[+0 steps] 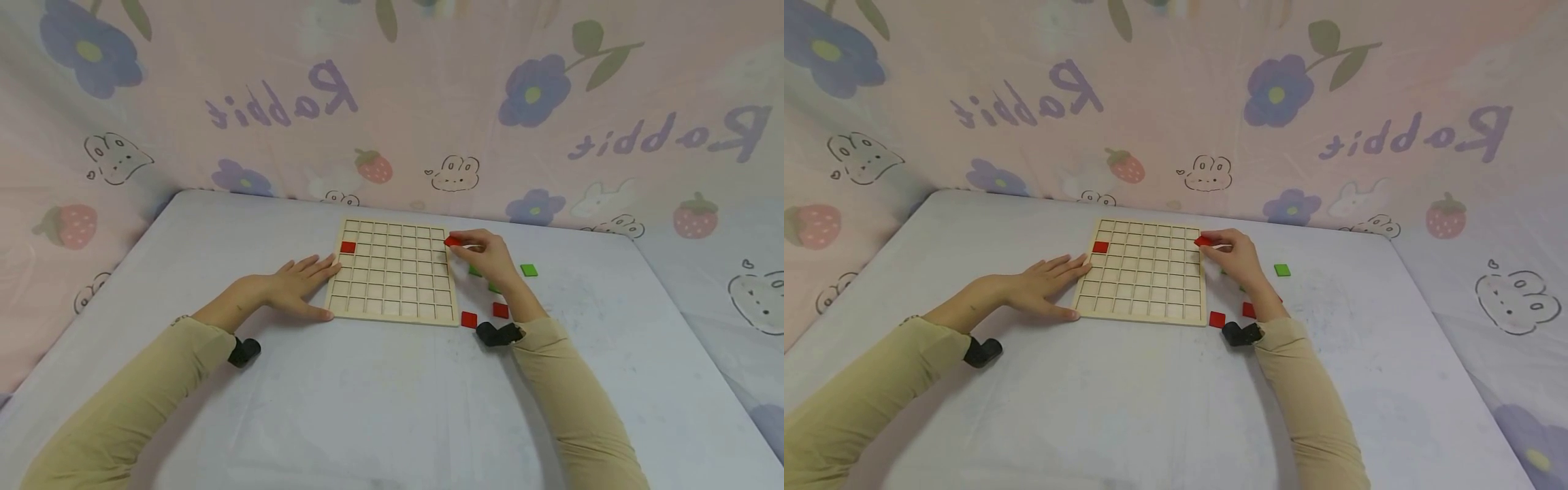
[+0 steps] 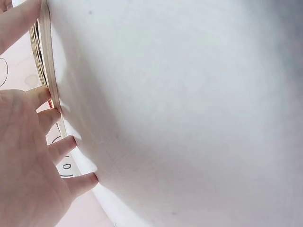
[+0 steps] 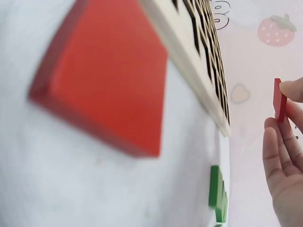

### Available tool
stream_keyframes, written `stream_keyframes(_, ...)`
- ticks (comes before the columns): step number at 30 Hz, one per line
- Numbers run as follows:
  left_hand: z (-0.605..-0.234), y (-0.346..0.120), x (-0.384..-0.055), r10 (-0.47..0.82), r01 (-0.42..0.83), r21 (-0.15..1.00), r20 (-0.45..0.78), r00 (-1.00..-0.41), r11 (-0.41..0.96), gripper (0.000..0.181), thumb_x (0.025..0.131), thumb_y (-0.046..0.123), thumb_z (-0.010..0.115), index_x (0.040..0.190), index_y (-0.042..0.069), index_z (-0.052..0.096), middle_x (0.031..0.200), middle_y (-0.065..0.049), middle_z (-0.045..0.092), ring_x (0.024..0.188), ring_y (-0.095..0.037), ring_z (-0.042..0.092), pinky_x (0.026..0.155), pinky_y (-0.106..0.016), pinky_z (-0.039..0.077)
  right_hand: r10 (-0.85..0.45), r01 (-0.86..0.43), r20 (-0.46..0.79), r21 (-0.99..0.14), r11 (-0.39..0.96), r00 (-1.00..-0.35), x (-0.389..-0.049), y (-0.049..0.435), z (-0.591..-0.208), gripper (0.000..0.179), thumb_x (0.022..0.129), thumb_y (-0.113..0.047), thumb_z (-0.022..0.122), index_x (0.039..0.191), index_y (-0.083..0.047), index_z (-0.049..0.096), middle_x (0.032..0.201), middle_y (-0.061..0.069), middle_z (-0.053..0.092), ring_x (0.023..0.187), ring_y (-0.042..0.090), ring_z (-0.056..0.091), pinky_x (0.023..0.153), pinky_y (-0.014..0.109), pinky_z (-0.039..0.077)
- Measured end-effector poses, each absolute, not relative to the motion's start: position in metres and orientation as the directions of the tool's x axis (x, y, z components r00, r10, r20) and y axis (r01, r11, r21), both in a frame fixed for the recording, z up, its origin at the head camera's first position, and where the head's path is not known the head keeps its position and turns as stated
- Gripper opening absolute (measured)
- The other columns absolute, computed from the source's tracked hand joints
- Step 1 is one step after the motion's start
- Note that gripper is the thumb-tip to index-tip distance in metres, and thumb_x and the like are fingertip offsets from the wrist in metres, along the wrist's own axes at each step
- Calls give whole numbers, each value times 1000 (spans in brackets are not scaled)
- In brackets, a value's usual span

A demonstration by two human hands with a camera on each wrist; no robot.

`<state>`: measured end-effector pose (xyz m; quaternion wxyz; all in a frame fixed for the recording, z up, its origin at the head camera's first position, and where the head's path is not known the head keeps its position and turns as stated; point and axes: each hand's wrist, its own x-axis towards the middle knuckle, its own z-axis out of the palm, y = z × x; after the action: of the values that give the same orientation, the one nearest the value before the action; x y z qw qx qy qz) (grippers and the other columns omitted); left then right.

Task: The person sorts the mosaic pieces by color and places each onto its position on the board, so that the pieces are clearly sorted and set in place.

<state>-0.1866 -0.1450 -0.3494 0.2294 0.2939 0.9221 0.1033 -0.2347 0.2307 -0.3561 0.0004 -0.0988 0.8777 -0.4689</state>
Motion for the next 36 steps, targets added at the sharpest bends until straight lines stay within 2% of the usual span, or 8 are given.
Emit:
stream_keyframes(9, -351, -146, -187, 590, 497, 322, -366, -720, 806, 94, 89, 55, 57, 155, 10, 8, 162, -13, -1, 147, -42, -1, 112, -67, 4, -173, -213, 144, -835, 507, -974, -236, 215, -352, 37, 88, -16, 70, 123, -4, 65, 123, 15, 58, 101, 15, 58, 82, 17, 48)
stream_keyframes(16, -351, -148, -186, 585, 487, 329, -369, -722, 809, 95, 89, 56, 57, 155, 11, 7, 162, -13, -2, 147, -42, -1, 113, -67, 3, -202, -223, 143, -858, 463, -969, -239, 202, -350, 36, 88, -14, 70, 122, -3, 65, 124, 15, 58, 92, 5, 59, 79, 15, 49)
stream_keyframes(24, -350, -147, -187, 588, 493, 325, -364, -723, 807, 96, 88, 58, 56, 155, 12, 6, 162, -11, -3, 147, -41, -3, 113, -66, 1, -233, -200, 103, -872, 447, -967, -241, 185, -348, 37, 89, -16, 69, 124, -5, 64, 124, 14, 56, 104, 26, 61, 80, 19, 50)
stream_keyframes(33, -348, -146, -187, 587, 488, 333, -360, -725, 807, 94, 89, 55, 57, 155, 11, 8, 162, -13, -2, 147, -42, -2, 113, -67, 2, -295, -229, 107, -879, 419, -949, -243, 165, -351, 34, 89, -12, 68, 121, -3, 65, 122, 14, 56, 98, 28, 64, 75, 22, 54)
stream_keyframes(36, -348, -146, -187, 588, 491, 331, -360, -724, 806, 93, 89, 54, 57, 155, 11, 8, 162, -13, -2, 147, -42, -2, 113, -66, 2, -314, -239, 106, -875, 422, -944, -243, 160, -353, 35, 89, -11, 67, 123, -2, 65, 122, 16, 57, 98, 30, 65, 77, 22, 54)
